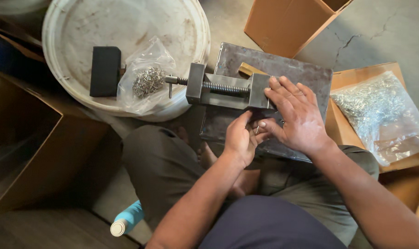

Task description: The person sits on the floor and uses a bench vise to assemble small metal components. They pick up metal pieces from a plastic bag and a metal plate, place them into the vise, and tighten the screw mechanism to secure the parts.

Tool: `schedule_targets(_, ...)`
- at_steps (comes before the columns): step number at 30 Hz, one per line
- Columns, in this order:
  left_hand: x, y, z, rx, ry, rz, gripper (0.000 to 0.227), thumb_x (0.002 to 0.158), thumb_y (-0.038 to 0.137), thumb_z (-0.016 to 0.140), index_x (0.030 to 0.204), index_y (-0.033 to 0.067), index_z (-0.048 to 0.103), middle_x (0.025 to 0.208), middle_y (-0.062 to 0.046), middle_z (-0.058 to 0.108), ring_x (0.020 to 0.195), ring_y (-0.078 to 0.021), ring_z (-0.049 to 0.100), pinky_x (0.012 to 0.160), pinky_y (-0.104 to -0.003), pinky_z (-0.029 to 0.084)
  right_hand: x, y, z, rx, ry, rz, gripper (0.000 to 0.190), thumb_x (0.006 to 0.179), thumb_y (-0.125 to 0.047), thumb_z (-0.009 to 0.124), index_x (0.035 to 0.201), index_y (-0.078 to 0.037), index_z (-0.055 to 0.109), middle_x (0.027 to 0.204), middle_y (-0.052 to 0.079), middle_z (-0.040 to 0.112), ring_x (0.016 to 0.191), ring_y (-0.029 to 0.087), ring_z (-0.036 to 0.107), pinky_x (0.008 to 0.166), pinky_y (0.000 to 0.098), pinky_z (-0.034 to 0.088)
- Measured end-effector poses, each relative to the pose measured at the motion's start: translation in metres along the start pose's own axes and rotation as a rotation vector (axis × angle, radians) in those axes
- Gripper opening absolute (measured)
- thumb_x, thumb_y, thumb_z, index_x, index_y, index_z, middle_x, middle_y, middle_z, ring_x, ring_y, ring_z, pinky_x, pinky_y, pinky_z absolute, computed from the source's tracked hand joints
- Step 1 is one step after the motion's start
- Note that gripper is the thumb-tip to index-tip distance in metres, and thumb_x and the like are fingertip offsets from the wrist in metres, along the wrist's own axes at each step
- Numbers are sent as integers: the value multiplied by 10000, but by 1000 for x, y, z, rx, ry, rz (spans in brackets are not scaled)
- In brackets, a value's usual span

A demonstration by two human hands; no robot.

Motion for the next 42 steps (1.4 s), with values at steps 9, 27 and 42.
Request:
schedule_targets(9, 0, 3, 2, 6, -33, -50, 432, 1091, 285, 391, 1265, -69, 569, 1068, -255, 712, 925, -340, 726, 779, -405, 590, -5, -1, 5, -6, -5, -19, 852, 829, -548, 713, 1475, -37, 493, 1598, 182, 445, 1506, 353, 389, 1218, 581, 229)
schedule_targets(27, -4, 9, 7, -41, -93, -104, 381, 1088, 243, 440, 1191, -98, 575, 1040, -252, 694, 887, -350, 730, 777, -456, 630, 8, 9, 5, 259, 242, 103, 298, 920, -70, 759, 1216, -80, 720, 1368, 104, 679, 1374, 340, 595, 1165, 436, 477)
schedule_targets(42, 2, 1, -5, -76, -110, -76, 331, 1113, 223, 458, 1201, -62, 602, 1039, -204, 712, 870, -278, 713, 758, -409, 617, 0, -10, 4, 99, 118, 91, 585, 855, -178, 736, 1394, -13, 577, 1499, 185, 542, 1437, 405, 464, 1167, 530, 361)
Point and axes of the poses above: each hand's wrist, its own x-axis towards the middle knuckle, its own z-axis out of the palm, y = z × x, the point moved 5 cm from there along x, towards the middle knuckle
